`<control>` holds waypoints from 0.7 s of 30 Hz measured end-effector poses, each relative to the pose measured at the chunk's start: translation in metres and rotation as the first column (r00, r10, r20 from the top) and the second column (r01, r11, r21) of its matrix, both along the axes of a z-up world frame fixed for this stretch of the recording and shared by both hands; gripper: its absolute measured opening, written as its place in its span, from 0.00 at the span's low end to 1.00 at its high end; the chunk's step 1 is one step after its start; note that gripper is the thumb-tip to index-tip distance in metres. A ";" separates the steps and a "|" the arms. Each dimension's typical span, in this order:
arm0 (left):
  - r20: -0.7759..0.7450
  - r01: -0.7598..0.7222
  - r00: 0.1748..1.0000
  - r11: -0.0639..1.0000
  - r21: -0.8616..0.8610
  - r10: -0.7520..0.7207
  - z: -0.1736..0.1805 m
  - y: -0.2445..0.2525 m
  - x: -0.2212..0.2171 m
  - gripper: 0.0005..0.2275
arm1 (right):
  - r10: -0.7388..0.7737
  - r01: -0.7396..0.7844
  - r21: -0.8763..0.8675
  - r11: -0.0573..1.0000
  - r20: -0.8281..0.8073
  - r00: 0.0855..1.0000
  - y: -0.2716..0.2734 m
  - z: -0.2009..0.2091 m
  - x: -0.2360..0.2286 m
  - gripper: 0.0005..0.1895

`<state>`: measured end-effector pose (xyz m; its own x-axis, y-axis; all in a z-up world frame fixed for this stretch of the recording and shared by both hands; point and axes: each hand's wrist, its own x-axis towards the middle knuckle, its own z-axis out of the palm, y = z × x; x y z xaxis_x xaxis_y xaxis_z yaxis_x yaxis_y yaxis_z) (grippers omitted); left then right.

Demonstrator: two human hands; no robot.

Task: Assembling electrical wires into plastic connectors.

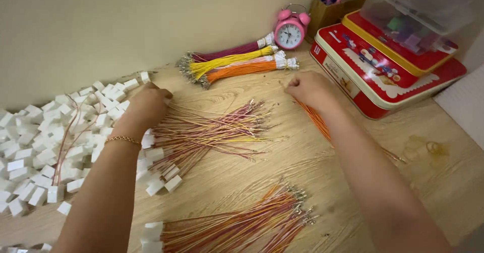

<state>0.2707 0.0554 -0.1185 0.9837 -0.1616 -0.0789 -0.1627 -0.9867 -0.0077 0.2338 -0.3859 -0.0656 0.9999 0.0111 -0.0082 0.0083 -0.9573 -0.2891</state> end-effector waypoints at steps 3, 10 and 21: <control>0.109 0.030 0.993 0.998 0.051 -0.035 0.011 -0.002 -0.008 0.14 | -0.080 0.079 -0.087 0.993 -0.012 0.997 0.009 -0.020 0.030 0.16; 0.242 0.062 0.970 0.927 -0.369 0.032 0.082 -0.020 -0.070 0.12 | -0.029 0.025 -0.183 0.983 -0.017 0.999 -0.004 -0.058 0.072 0.22; 0.327 0.296 0.939 0.232 -0.927 0.106 0.196 -0.052 -0.211 0.05 | -0.247 0.028 0.715 0.699 0.204 0.947 -0.002 0.119 -0.020 0.11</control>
